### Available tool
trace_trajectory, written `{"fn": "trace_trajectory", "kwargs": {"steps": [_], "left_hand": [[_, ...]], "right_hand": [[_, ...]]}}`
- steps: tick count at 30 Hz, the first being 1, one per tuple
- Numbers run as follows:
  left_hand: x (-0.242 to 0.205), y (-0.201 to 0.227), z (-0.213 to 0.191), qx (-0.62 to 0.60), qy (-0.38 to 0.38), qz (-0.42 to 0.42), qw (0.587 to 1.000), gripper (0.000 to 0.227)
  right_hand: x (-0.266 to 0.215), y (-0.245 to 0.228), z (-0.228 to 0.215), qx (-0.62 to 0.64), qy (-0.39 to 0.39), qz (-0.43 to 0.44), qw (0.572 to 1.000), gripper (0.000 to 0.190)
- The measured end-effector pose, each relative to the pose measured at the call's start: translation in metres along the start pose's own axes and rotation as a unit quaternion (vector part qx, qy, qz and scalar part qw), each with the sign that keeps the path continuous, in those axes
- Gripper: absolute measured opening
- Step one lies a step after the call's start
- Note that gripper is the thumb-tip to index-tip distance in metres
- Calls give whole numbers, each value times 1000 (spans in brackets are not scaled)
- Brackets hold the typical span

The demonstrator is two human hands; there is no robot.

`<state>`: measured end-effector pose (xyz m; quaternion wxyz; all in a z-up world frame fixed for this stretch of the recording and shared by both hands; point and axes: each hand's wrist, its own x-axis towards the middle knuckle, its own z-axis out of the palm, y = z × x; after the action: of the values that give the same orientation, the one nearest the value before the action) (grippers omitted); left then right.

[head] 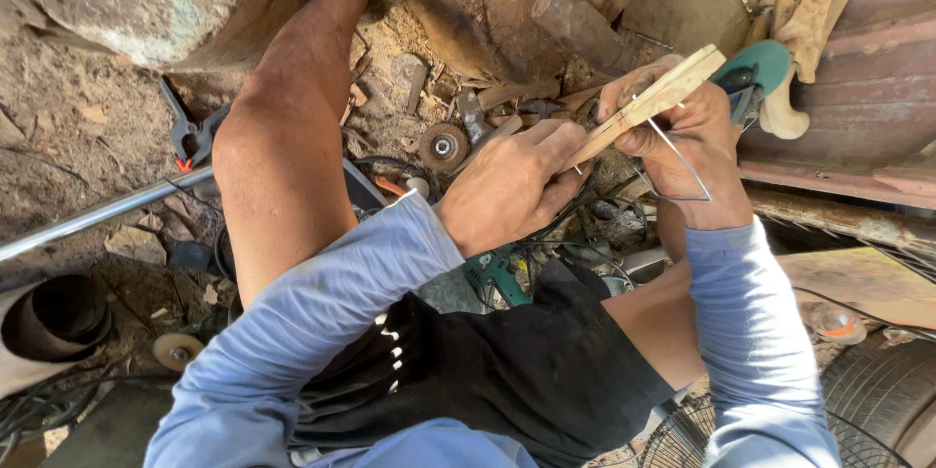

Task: The person assembles a wooden piece by inserting a metal wire into a drilled hole, using pliers to bend and secure the wire, and a hammer to tap the wire flush. The person repeats this process on multiple holes in the wooden piece.

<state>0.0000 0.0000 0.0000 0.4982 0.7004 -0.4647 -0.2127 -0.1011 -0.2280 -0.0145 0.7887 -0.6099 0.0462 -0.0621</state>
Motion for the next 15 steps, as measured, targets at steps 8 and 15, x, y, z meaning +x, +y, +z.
{"fn": "trace_trajectory", "kwargs": {"steps": [8,15], "left_hand": [[3,2,-6,-81,2,7,997,32],[7,-5,-6,-325,-42,2,945,27]], "right_hand": [[2,-7,14,67,14,9,998,34],[5,-33,27,103,-44,0,994,30]]}}
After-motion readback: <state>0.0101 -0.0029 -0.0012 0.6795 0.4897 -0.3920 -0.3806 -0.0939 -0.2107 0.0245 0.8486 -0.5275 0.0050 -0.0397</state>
